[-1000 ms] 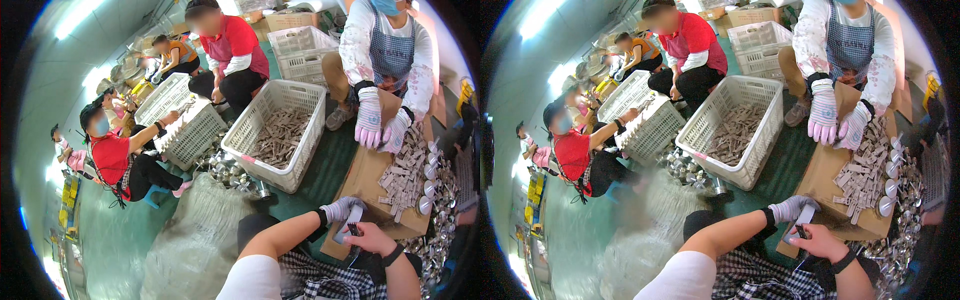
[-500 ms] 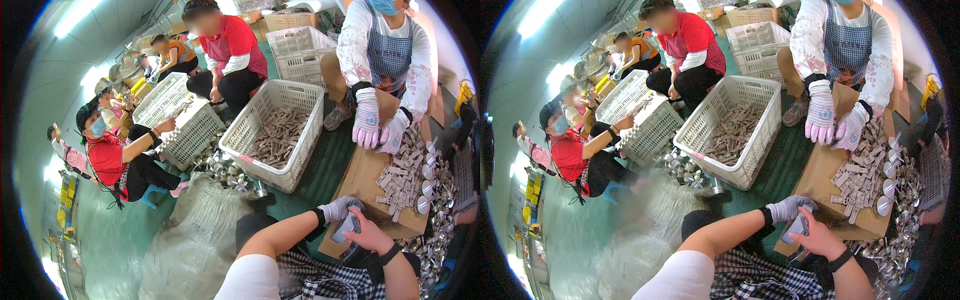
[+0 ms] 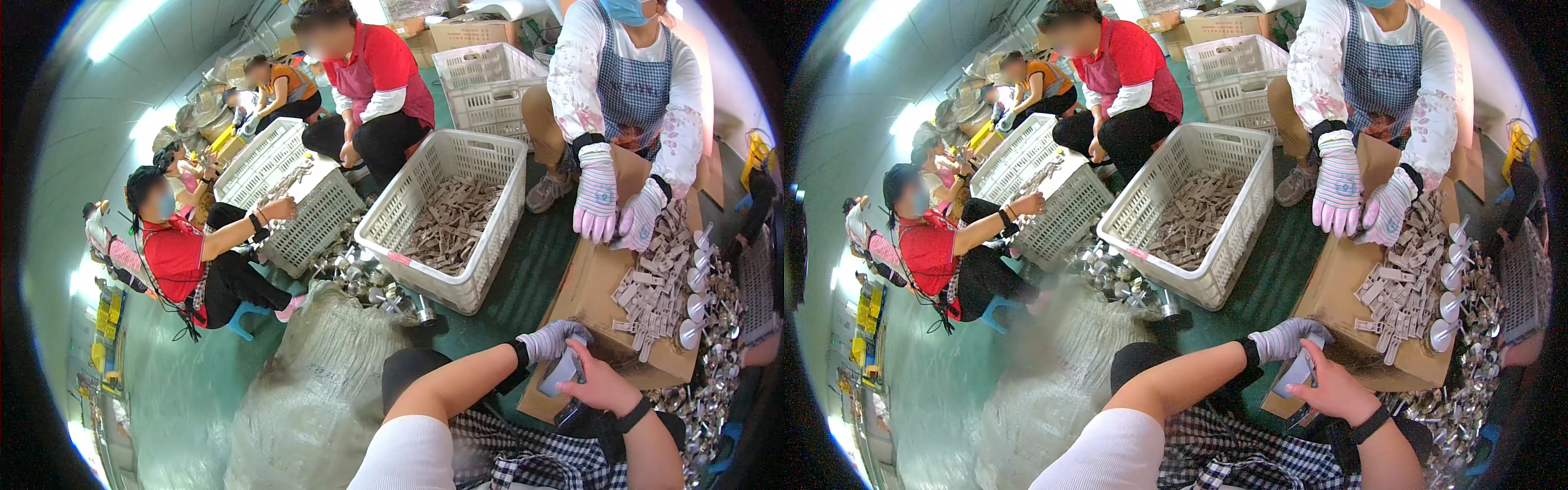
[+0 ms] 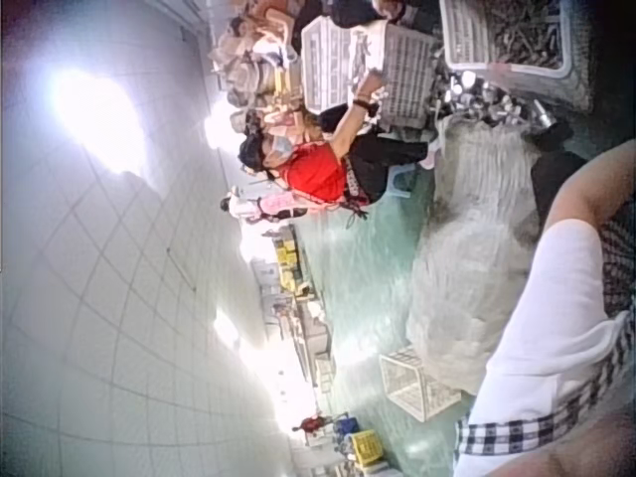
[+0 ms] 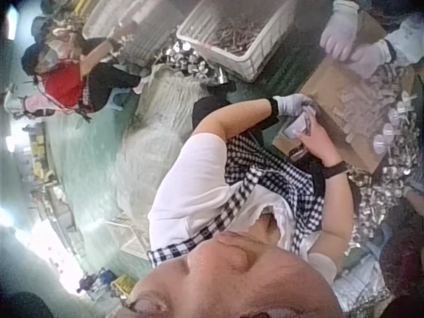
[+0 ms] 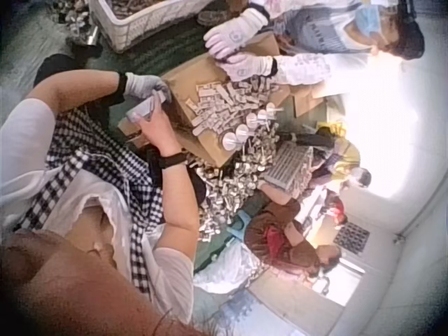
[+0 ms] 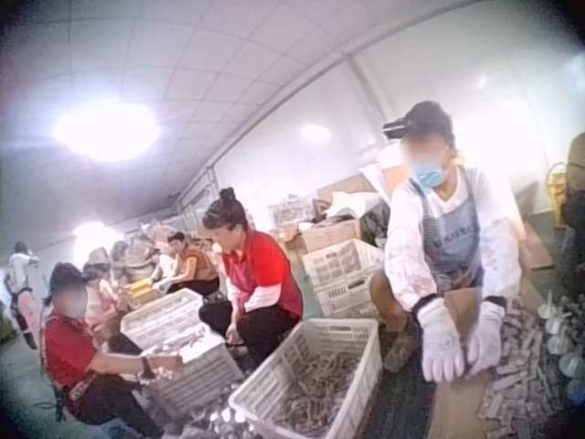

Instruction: The recorder and several other workers are sitting on the floor or low stools, assembling small metal hinges or brackets and placing them into baskets.

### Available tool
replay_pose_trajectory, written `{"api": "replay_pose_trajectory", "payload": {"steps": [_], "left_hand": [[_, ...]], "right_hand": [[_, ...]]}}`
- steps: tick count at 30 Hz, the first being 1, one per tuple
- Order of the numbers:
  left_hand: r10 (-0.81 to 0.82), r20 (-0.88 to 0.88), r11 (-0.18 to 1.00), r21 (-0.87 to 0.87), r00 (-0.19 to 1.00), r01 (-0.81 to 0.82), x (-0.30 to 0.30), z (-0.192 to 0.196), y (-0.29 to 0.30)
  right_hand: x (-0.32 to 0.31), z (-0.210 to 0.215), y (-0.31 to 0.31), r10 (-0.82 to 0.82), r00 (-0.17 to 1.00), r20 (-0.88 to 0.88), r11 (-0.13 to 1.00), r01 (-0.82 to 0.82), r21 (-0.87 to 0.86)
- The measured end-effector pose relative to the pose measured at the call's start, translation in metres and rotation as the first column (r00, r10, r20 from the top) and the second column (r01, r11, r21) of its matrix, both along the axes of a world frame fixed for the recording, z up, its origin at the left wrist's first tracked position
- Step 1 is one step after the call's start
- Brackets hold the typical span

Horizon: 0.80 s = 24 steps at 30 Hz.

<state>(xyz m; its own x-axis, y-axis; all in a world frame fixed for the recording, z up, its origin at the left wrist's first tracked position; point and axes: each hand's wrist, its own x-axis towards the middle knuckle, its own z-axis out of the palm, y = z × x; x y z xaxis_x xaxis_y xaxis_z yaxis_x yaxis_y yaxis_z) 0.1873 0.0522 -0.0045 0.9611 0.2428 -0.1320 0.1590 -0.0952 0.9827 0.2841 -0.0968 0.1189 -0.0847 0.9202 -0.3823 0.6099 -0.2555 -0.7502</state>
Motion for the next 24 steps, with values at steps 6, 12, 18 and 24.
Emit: {"api": "replay_pose_trajectory", "payload": {"steps": [6,12,18,24], "left_hand": [[0.002,0.025,0.998,-0.058,1.0,-0.001,-0.002,-0.005,0.0],[0.0,0.001,0.999,-0.053,1.0,0.0,0.001,-0.001,0.0],[-0.008,0.016,1.0,-0.012,1.0,0.008,0.004,-0.002,0.0],[0.001,0.012,1.0,0.004,1.0,-0.001,-0.007,-0.003,-0.001]], "right_hand": [[-0.003,0.003,0.0,0.017,1.0,0.017,1.0,-0.017,0.009],[0.0,0.002,0.0,0.033,0.999,0.038,0.999,-0.034,0.033],[0.001,0.007,0.0,0.029,0.999,0.045,1.0,-0.029,0.002],[-0.009,0.009,0.0,0.038,0.997,0.066,0.999,-0.036,-0.024]]}}
